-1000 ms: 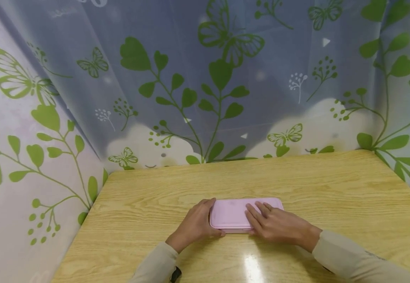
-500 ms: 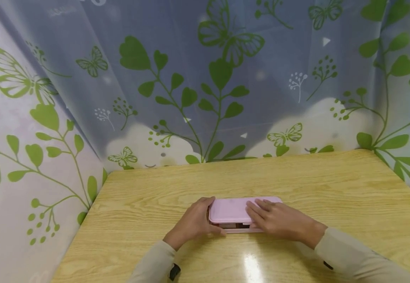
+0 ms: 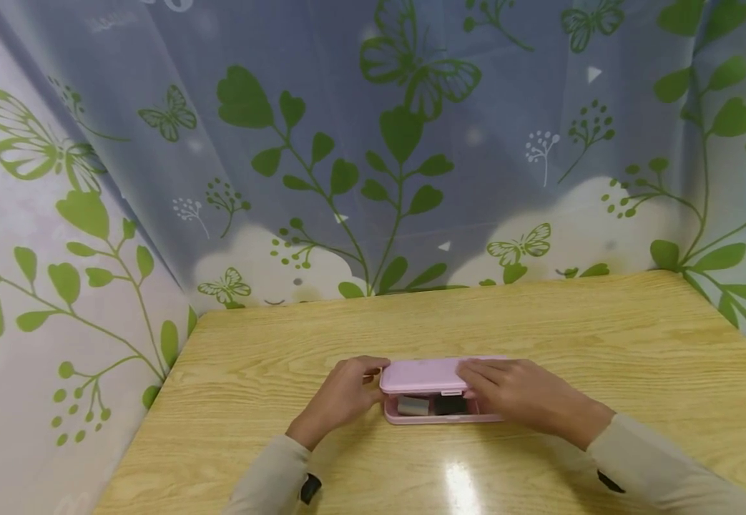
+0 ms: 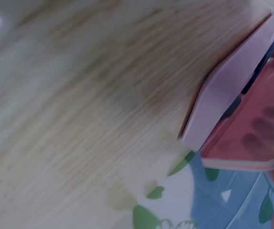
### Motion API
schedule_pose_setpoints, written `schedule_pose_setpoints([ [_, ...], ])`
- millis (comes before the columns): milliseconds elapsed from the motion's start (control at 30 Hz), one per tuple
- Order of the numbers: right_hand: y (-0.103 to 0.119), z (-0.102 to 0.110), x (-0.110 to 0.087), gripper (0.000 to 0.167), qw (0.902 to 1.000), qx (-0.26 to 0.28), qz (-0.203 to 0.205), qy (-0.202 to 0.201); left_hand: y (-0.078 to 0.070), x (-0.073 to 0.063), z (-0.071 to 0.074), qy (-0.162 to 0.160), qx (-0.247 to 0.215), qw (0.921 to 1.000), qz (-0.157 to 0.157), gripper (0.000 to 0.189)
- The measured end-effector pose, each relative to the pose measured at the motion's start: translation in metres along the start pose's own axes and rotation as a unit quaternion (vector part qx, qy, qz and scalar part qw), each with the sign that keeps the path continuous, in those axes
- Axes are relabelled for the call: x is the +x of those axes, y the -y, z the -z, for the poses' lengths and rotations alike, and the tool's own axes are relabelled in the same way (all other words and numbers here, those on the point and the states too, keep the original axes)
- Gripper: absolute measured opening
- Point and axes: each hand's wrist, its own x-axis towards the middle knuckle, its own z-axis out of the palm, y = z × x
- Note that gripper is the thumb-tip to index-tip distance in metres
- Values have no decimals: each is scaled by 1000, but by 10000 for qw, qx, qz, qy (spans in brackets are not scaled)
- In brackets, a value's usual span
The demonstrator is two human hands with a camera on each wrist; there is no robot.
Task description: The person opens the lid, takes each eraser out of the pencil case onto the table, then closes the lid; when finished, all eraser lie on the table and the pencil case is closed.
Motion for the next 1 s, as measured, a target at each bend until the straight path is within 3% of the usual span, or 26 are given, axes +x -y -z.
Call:
schedule_pose_setpoints([
  [200, -6, 10, -14, 59, 9994, 149, -294, 50, 2, 2, 1, -51, 4, 10000, -1, 34],
  [433, -14, 18, -27, 55, 9980, 219, -570, -188, 2, 5, 3, -79, -112, 9999, 85, 29],
  [600, -19, 23, -31, 54, 9957, 189, -810, -412, 2, 7, 3, -90, -196, 9996, 197, 29],
  [1000, -29, 24, -34, 56, 9858, 681, -1505, -296, 7, 16, 3, -421, -342, 9982, 238, 21],
])
